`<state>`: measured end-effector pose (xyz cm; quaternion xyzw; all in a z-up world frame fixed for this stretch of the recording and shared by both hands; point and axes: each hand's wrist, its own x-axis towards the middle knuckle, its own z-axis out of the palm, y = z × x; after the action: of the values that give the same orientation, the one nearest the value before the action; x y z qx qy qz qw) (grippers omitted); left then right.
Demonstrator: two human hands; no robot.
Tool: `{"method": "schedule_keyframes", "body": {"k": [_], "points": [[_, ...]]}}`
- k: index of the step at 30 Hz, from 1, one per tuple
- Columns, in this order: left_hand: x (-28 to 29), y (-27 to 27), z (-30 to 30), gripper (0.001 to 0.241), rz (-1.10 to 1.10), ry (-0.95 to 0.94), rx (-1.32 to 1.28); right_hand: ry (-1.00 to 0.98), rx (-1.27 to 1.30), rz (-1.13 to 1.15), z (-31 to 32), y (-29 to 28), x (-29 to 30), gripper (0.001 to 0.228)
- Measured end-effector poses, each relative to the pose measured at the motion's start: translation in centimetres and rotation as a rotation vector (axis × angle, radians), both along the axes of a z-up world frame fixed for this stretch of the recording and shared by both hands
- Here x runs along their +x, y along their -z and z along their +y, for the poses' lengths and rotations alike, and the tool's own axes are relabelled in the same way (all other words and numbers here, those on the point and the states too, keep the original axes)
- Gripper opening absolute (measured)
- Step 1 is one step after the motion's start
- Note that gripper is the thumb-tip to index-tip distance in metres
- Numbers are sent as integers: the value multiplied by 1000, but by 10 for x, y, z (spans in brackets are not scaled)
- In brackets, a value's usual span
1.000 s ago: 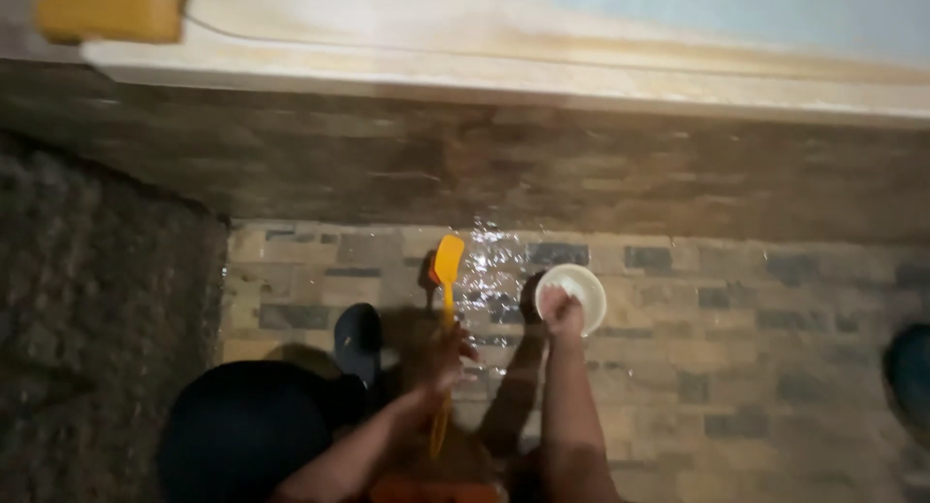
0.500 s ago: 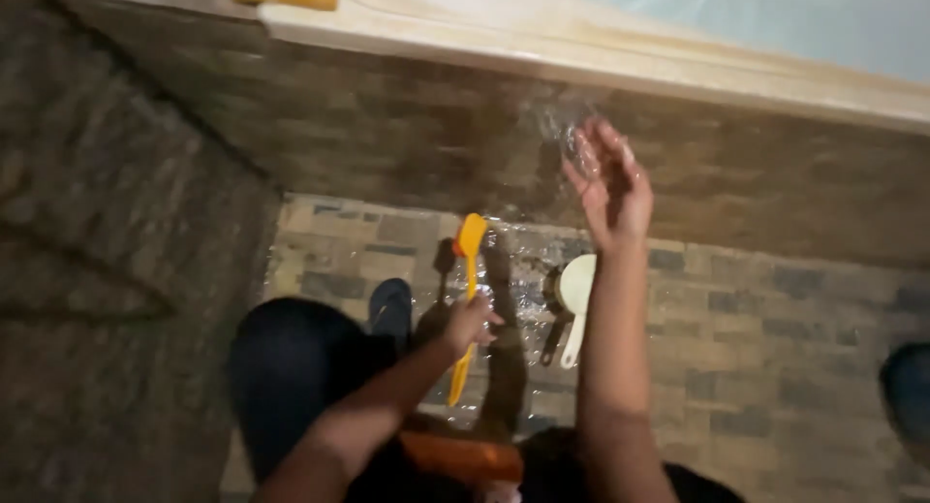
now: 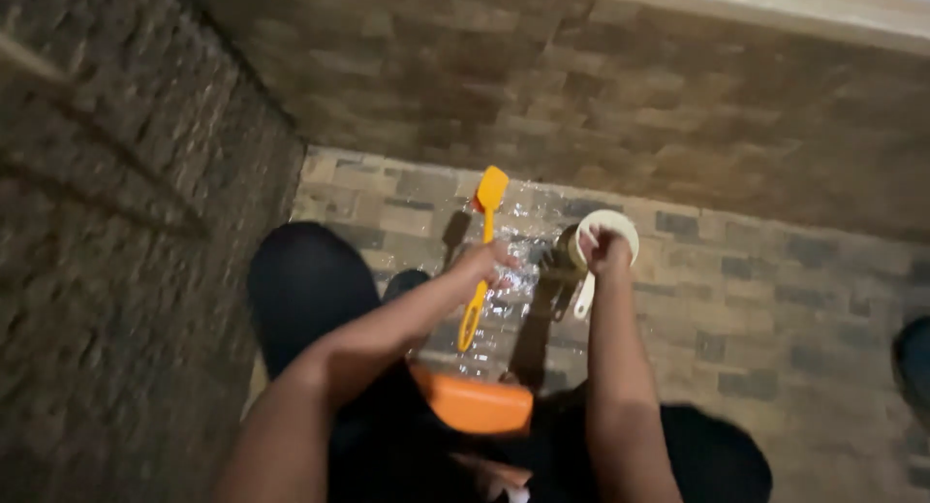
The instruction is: The person cleans the wall tiles and the rim of a bathtub using a brush, applying water from a scoop to rinse the surfaces.
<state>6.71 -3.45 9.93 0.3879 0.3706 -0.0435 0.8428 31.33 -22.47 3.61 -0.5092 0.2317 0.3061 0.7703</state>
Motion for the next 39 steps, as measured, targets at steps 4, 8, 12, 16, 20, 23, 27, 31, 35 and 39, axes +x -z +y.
{"method": "schedule_keyframes", "body": {"k": [4, 8, 12, 16, 20, 23, 27, 31, 35, 39], "points": [[-9, 15, 10, 22, 24, 7, 5, 98, 73, 48, 10, -9, -3, 22], [-3, 50, 2, 21, 115, -228, -202, 269, 21, 248, 34, -30, 2, 20], [-4, 87, -3, 24, 210, -304, -161, 365, -28, 285, 46, -27, 11, 30], [-6, 119, 3, 26, 253, -268, -187, 393, -24, 266, 39, 8, 17, 41], [-7, 126, 4, 29, 229, -259, -186, 223, 236, 121, 66, 30, 31, 52], [-6, 126, -7, 31, 198, -242, -167, -251, 623, -148, 109, -12, 26, 52], [1, 123, -21, 35, 168, -233, -108, -339, 485, -552, 154, -78, 4, 55], [-1, 130, -28, 40, 174, -210, -57, 264, -2, -377, 105, 22, 20, 24], [-4, 154, -28, 45, 176, -195, -45, 462, -170, -110, 46, 30, -4, 17], [-3, 181, -22, 50, 164, -137, -18, 396, -107, 238, 28, 12, 3, 26]]}}
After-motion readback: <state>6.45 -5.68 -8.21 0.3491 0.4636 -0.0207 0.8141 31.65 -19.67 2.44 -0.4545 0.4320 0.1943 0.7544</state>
